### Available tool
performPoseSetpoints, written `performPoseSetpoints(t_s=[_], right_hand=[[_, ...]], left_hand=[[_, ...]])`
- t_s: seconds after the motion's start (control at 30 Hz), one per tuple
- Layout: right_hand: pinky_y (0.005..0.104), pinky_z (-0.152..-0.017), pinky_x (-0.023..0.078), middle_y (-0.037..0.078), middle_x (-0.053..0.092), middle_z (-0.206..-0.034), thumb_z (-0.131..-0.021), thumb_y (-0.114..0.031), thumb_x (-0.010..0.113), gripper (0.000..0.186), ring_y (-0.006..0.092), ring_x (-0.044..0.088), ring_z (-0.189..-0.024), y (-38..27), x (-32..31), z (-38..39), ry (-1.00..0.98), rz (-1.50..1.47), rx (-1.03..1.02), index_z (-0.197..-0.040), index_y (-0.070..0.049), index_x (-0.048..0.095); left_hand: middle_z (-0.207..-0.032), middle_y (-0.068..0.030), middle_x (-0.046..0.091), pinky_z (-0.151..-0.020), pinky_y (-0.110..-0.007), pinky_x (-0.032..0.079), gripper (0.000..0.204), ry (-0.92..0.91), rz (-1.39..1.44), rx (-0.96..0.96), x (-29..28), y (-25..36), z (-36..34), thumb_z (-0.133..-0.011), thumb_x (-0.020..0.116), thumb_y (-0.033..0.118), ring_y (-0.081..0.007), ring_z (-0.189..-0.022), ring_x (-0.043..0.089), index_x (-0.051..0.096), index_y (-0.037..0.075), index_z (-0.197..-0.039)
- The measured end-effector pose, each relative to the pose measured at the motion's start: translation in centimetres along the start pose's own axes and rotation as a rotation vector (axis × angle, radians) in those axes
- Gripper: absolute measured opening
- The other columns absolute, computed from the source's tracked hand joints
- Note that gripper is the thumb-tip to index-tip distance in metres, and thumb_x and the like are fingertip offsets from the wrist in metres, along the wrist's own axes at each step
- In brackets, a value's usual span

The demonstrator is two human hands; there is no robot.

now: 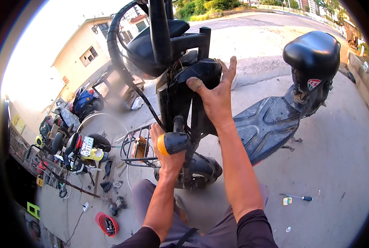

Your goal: The person sits on the ground and works on the front assembly of a scooter, using a power drill to remove and install screws on the plastic casing. They manipulate wires and components within the exposed area while another person stands nearby.

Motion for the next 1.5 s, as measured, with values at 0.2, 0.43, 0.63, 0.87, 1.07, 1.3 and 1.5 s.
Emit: performPoseSetpoints(t_s=[0.2, 0.43, 0.63, 0.87, 1.07, 1.3, 1.5], right_hand=[[0.0437, -0.125, 0.053, 0.019, 0.060, -0.159, -0.075, -0.008, 0.109, 0.167, 0.0279, 0.065, -0.141, -0.6, -0.3, 0.7, -0.203, -0.049, 0.238, -0.182, -0.010, -0.019], [0.0436, -0.126, 0.052, 0.021, 0.057, -0.160, -0.073, -0.014, 0.111, 0.155, 0.0299, 0.062, -0.144, -0.5, -0.2, 1.2, -0.232, 0.095, 0.056, -0.181, -0.011, -0.001], [0.0411, -0.127, 0.048, 0.021, 0.053, -0.160, -0.085, -0.029, 0.105, 0.133, 0.0302, 0.059, -0.145, 0.1, -0.3, 1.2, -0.142, -0.043, 0.051, -0.180, -0.009, 0.015], [0.0408, -0.123, 0.051, 0.017, 0.057, -0.155, -0.094, -0.024, 0.099, 0.107, 0.0267, 0.062, -0.140, -0.7, -0.8, 0.4, -0.202, -0.113, 0.008, -0.176, -0.010, 0.031], [0.0364, -0.111, 0.063, 0.008, 0.058, -0.155, -0.095, -0.004, 0.092, 0.098, 0.0211, 0.069, -0.130, 0.1, -2.2, 0.2, -0.264, -0.138, 0.050, -0.175, -0.020, 0.037], [0.0435, -0.124, 0.058, 0.013, 0.036, -0.176, -0.094, -0.012, 0.096, 0.105, 0.0271, 0.058, -0.150, 1.2, -3.6, -0.4, -0.317, -0.229, 0.081, -0.177, -0.023, 0.034], [0.0445, -0.125, 0.058, 0.013, 0.039, -0.174, -0.092, -0.014, 0.098, 0.106, 0.0268, 0.060, -0.148, 1.4, -3.6, -0.5, -0.326, -0.270, 0.096, -0.177, -0.023, 0.035]], left_hand=[[-0.144, -0.0470, 0.060, -0.118, -0.062, 0.048, 0.076, -0.071, -0.040, -0.010, -0.2, -0.2, 0.0, -0.100, 0.086, 0.025, -0.0633, -0.132, 0.059, 0.052, -0.025, -0.146], [-0.147, -0.0464, 0.062, -0.124, -0.061, 0.043, 0.060, -0.142, -0.099, -0.033, 0.0, -1.0, 0.2, -0.106, 0.080, 0.027, -0.0634, -0.140, 0.056, 0.062, -0.017, -0.143], [-0.126, -0.0243, 0.063, -0.097, -0.061, 0.049, 0.015, -0.048, -0.050, 0.316, -0.8, -1.9, 0.2, -0.098, 0.077, 0.010, -0.0513, -0.116, 0.060, 0.076, -0.004, -0.104], [-0.131, -0.0268, 0.063, -0.106, -0.057, 0.051, 0.063, -0.152, 0.050, 0.156, -0.9, -3.8, 0.2, -0.095, 0.085, 0.015, -0.0506, -0.124, 0.062, 0.059, -0.007, -0.147], [-0.134, -0.0242, 0.063, -0.099, -0.050, 0.058, 0.071, -0.130, 0.187, 0.063, -2.0, -2.4, 0.3, -0.102, 0.085, 0.025, -0.0448, -0.123, 0.065, 0.055, -0.007, -0.158], [-0.137, -0.0193, 0.059, -0.091, -0.039, 0.068, 0.068, -0.210, 0.362, -0.005, -2.1, -3.3, -0.1, -0.111, 0.077, 0.030, -0.0332, -0.122, 0.066, 0.052, -0.004, -0.165], [-0.139, -0.0205, 0.057, -0.089, -0.036, 0.072, 0.064, -0.195, 0.368, 0.026, -1.8, -4.0, -0.1, -0.111, 0.076, 0.019, -0.0313, -0.125, 0.065, 0.052, -0.006, -0.164]])
Point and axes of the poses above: each hand's wrist, its own z-axis away from the middle knuckle, its own x-axis out of the palm, y = z × x, the point moved 4 cm from there along -z, towards the middle knuckle
